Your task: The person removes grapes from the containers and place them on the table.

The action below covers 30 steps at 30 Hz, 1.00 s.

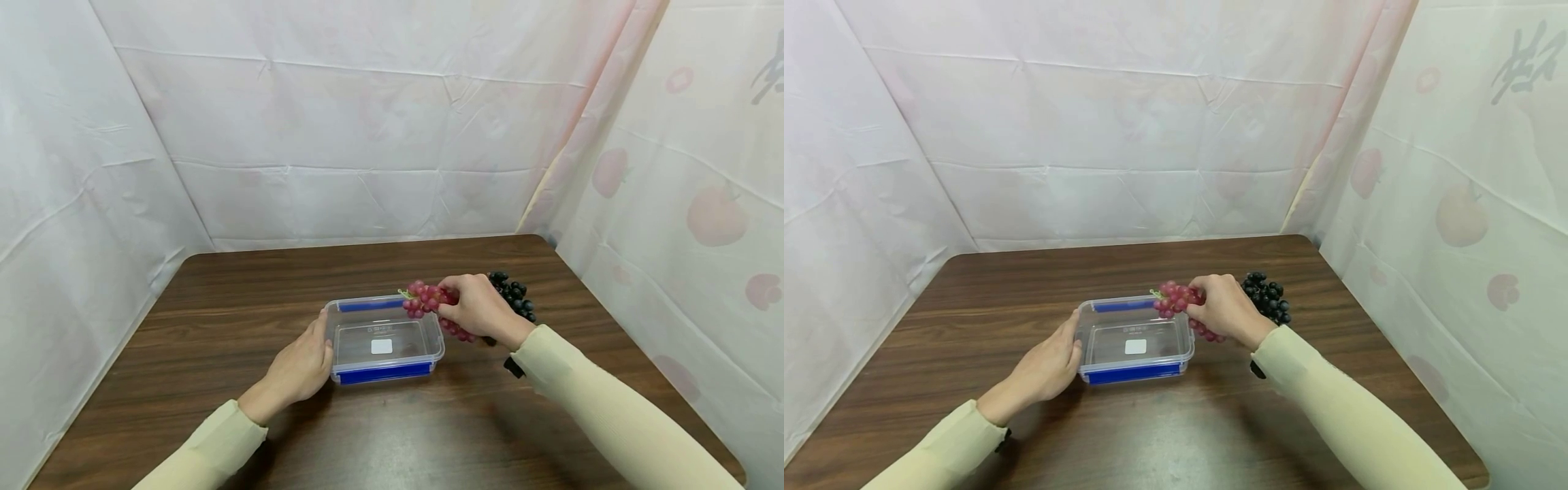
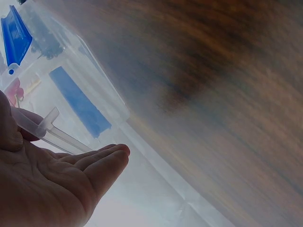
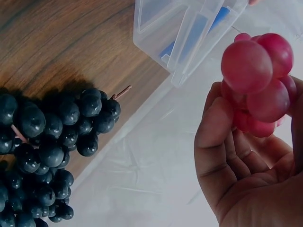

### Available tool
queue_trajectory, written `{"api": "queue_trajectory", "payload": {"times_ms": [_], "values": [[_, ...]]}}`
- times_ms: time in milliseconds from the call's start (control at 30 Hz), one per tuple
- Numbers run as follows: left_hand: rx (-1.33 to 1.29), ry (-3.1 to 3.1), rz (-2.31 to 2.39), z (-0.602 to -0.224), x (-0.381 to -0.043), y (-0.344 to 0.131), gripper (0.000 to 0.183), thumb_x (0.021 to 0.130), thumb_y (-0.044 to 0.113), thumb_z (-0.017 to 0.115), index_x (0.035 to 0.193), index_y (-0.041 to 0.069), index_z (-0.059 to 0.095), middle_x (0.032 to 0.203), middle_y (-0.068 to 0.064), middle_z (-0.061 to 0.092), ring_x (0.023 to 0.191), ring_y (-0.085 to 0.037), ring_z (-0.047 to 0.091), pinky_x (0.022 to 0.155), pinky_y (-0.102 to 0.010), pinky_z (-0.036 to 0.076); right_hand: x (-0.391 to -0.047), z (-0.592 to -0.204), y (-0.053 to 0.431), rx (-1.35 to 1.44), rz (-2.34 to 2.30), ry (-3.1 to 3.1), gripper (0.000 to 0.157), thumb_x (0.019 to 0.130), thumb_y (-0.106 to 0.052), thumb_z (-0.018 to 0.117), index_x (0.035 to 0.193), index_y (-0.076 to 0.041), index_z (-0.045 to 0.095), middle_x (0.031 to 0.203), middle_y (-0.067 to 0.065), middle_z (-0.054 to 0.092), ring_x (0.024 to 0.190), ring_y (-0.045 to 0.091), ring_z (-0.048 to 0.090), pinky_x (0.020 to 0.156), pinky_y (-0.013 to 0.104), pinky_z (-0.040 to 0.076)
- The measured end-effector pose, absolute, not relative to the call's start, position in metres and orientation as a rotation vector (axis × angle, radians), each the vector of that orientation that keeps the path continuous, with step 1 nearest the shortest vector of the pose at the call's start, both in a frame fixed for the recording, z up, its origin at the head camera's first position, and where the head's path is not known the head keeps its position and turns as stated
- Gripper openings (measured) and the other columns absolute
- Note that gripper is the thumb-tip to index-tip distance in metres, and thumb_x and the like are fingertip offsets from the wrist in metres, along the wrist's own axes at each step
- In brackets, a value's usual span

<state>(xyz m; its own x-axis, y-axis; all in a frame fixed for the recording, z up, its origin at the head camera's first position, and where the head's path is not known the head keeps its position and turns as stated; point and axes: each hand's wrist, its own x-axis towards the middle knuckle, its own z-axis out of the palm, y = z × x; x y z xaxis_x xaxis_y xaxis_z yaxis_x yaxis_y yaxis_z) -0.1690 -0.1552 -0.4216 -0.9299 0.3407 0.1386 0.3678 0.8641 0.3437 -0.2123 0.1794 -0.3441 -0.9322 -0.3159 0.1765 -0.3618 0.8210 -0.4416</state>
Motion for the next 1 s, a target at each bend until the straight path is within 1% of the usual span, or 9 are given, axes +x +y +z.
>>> {"api": "queue_trajectory", "payload": {"times_ms": [200,533,1000], "values": [[-0.563,-2.954,-0.567,-0.422,-0.169,-0.155,0.062,0.107,0.016,0.041,0.158,-0.012,0.02,0.154,-0.033,0.04,0.138,-0.042,0.048,0.107,-0.055,0.045,-0.212,-0.341,0.183,0.555,0.733,-2.892,0.019,0.089,-0.015,0.073,0.108,-0.012,0.076,0.078,-0.006,0.069,0.061,0.008,0.059,0.058,0.03,0.052],[-0.574,-2.948,-0.573,-0.423,-0.17,-0.156,0.062,0.107,0.016,0.042,0.158,-0.013,0.02,0.154,-0.033,0.039,0.138,-0.043,0.048,0.107,-0.055,0.045,-0.212,-0.342,0.191,0.528,0.721,-2.904,0.018,0.089,-0.017,0.075,0.106,-0.011,0.076,0.076,-0.007,0.07,0.062,0.007,0.062,0.059,0.029,0.053],[-0.571,-2.959,-0.579,-0.423,-0.169,-0.156,0.062,0.107,0.017,0.039,0.158,-0.012,0.019,0.156,-0.032,0.037,0.14,-0.042,0.046,0.108,-0.054,0.044,-0.21,-0.342,0.197,0.493,0.741,-2.933,0.018,0.092,-0.019,0.075,0.108,-0.011,0.075,0.079,-0.004,0.071,0.064,0.008,0.063,0.062,0.031,0.055]]}}
